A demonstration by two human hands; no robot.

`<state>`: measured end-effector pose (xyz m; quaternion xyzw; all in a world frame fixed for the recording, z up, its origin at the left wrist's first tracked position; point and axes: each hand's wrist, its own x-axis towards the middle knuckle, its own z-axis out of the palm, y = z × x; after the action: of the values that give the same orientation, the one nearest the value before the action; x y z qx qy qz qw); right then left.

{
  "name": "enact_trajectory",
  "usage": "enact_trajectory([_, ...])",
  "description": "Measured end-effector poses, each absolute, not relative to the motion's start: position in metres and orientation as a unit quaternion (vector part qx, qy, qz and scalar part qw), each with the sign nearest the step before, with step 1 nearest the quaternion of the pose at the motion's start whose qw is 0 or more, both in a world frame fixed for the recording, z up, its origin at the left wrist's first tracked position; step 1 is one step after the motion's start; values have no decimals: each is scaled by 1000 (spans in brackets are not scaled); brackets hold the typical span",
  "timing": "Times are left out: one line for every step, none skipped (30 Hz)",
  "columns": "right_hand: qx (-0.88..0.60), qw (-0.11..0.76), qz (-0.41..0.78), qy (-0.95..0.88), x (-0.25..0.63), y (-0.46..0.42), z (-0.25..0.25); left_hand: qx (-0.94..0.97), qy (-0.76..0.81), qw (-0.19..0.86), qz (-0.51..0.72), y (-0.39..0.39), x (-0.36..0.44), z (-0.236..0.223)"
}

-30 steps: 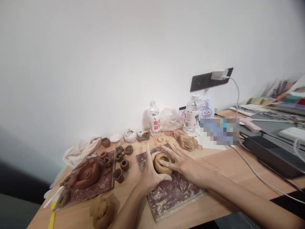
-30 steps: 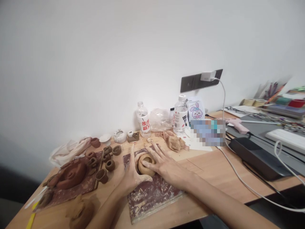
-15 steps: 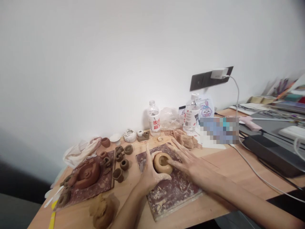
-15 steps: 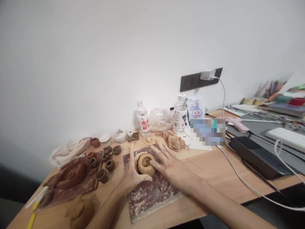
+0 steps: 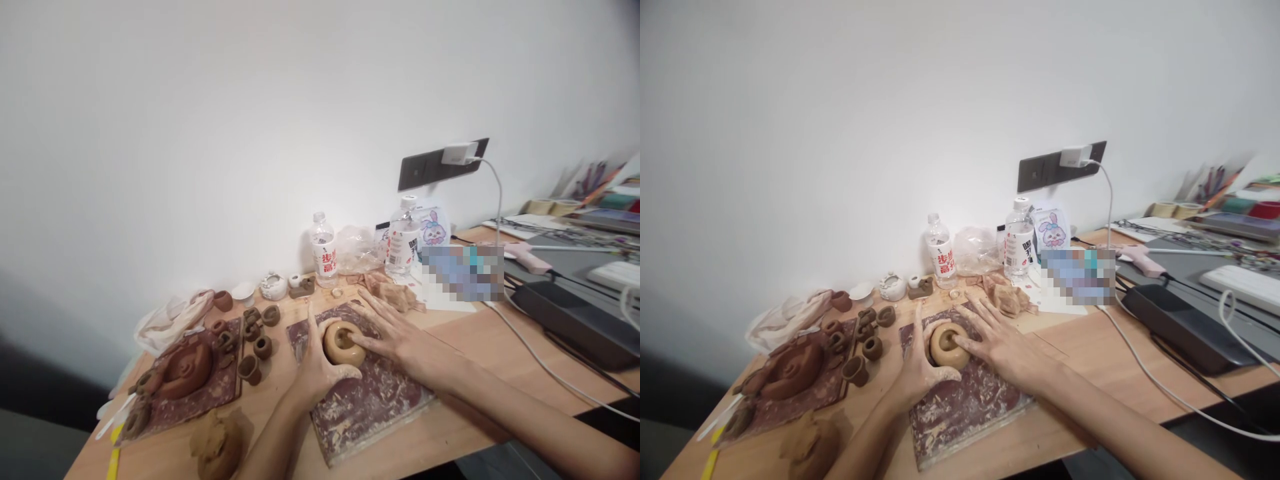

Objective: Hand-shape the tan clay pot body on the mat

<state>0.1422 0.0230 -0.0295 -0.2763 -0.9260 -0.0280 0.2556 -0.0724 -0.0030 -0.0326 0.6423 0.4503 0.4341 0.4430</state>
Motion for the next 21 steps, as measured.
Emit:
enact_trajectory([-278, 271, -24, -921, 144, 23, -33, 642, 451, 443, 433, -3, -72, -33])
enact_trajectory([-279, 282, -21, -918, 145, 22, -37, 643, 451, 444, 432, -3, -73, -33])
enact_trajectory([-281, 287, -18, -916, 146, 22, -41, 643, 450, 444, 432, -3, -73, -33])
enact_trajectory([-285, 287, -17, -914, 147, 21, -45, 643, 449, 445, 432, -2, -73, -34])
enact_trajectory([-291, 285, -19, -913, 147, 19, -49, 644, 449, 444, 432, -2, -73, -34])
enact_trajectory([-298, 282, -23, -912, 147, 16, -52, 645, 449, 442, 433, -2, -74, -35])
enact_trajectory([-306, 281, -29, -909, 147, 13, -55, 647, 449, 439, 433, -1, -74, -35])
enact_trajectory([-314, 280, -37, -907, 146, 8, -57, 649, 450, 436, 432, -1, -74, -35])
enact_trajectory([-316, 280, -45, -905, 144, 3, -59, 650, 450, 435, 432, -1, -74, -35])
enact_trajectory([-313, 282, -54, -905, 142, -3, -60, 650, 450, 436, 430, -1, -74, -35])
enact_trajectory([-309, 283, -62, -906, 140, -8, -60, 649, 451, 438, 429, -1, -74, -35])
enact_trajectory([-303, 286, -69, -906, 138, -13, -59, 648, 451, 440, 428, -2, -74, -34])
enact_trajectory([-300, 290, -75, -906, 136, -18, -59, 646, 451, 442, 429, -2, -74, -34])
enact_trajectory([-300, 294, -81, -904, 133, -22, -59, 645, 450, 443, 430, -2, -73, -33])
enact_trajectory([-305, 297, -86, -901, 131, -25, -59, 645, 449, 442, 432, -2, -73, -33])
enact_trajectory([-314, 300, -91, -896, 129, -26, -61, 645, 450, 440, 433, -2, -73, -32])
enact_trajectory([-326, 302, -96, -891, 127, -27, -63, 646, 451, 438, 433, -2, -73, -32])
enact_trajectory([-342, 302, -100, -884, 126, -27, -67, 647, 454, 435, 432, -2, -73, -31])
enact_trajectory([-361, 300, -102, -877, 125, -27, -71, 648, 456, 432, 430, -2, -73, -31])
enact_trajectory([-380, 297, -101, -870, 125, -25, -76, 648, 458, 432, 429, -2, -73, -30])
enact_trajectory([-397, 293, -98, -865, 124, -23, -80, 646, 459, 433, 429, -2, -73, -30])
